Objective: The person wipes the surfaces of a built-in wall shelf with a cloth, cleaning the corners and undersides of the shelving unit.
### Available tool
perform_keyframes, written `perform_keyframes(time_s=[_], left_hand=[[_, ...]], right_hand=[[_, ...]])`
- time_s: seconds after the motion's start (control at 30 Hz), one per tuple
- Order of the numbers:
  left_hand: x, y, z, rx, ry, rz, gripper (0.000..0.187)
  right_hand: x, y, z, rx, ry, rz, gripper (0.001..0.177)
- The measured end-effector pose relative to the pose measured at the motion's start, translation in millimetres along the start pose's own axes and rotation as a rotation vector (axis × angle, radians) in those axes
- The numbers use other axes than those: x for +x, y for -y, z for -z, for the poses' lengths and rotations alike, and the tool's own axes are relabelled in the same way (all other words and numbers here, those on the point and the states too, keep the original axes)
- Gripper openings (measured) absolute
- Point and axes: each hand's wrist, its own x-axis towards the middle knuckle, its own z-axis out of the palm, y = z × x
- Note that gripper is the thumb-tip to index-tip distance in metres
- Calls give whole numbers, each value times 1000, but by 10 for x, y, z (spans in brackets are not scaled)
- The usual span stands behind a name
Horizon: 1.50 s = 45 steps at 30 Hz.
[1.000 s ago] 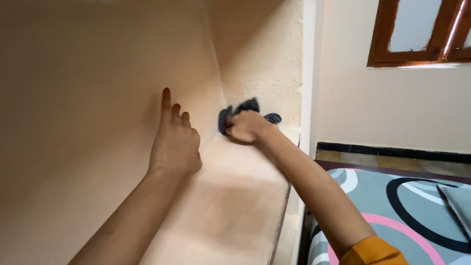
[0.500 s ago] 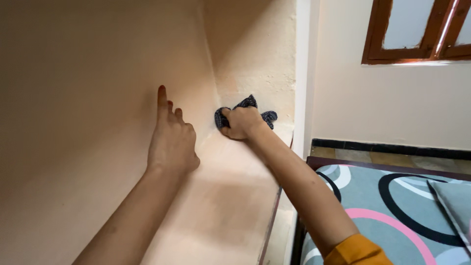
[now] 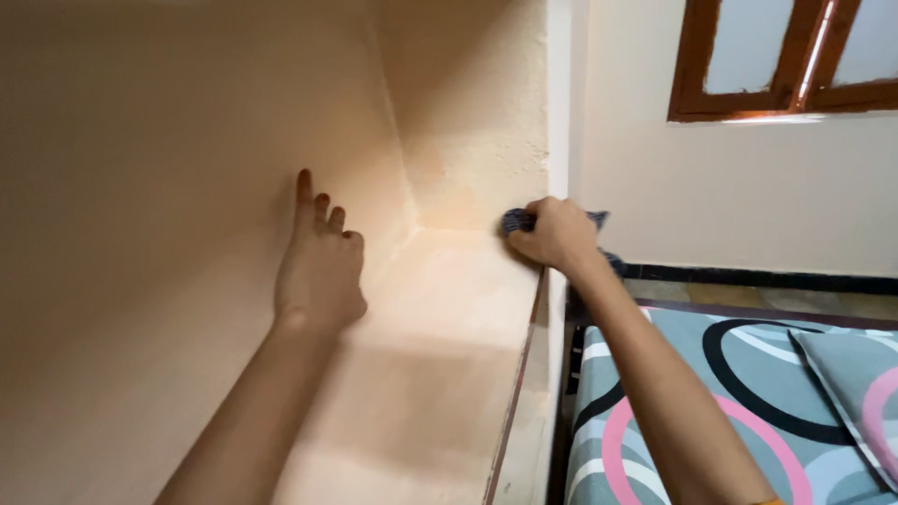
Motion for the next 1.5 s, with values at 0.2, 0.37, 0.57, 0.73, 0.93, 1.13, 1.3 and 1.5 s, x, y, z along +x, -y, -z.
perform_keyframes(time_s=[0.2, 0.37, 0.57, 0.73, 0.93, 1.13, 1.3, 1.5], left_hand=[[19, -51, 128, -5, 110, -9, 31], [34, -61, 84, -7, 96, -10, 46], [-1, -44, 31, 13, 63, -4, 54], [-1, -43, 16, -8, 68, 7, 53], [-11, -74, 40, 65, 26, 12, 50], [16, -58, 185, 19, 187, -96, 40], [37, -65, 101, 34, 97, -66, 44], [164, -99, -84, 1, -31, -29, 33]], right_hand=[[231, 324, 368, 200, -532, 260, 41], [770, 250, 178, -360, -651, 618, 64], [338, -104, -205, -313, -302, 649, 71], [139, -137, -212, -188, -84, 669, 63], [141, -125, -426, -87, 128, 486, 45], [609, 287, -988, 66, 361, 435, 46], [437, 918, -887, -167, 552, 356, 61], [310, 1006, -676, -204, 548, 369, 66]])
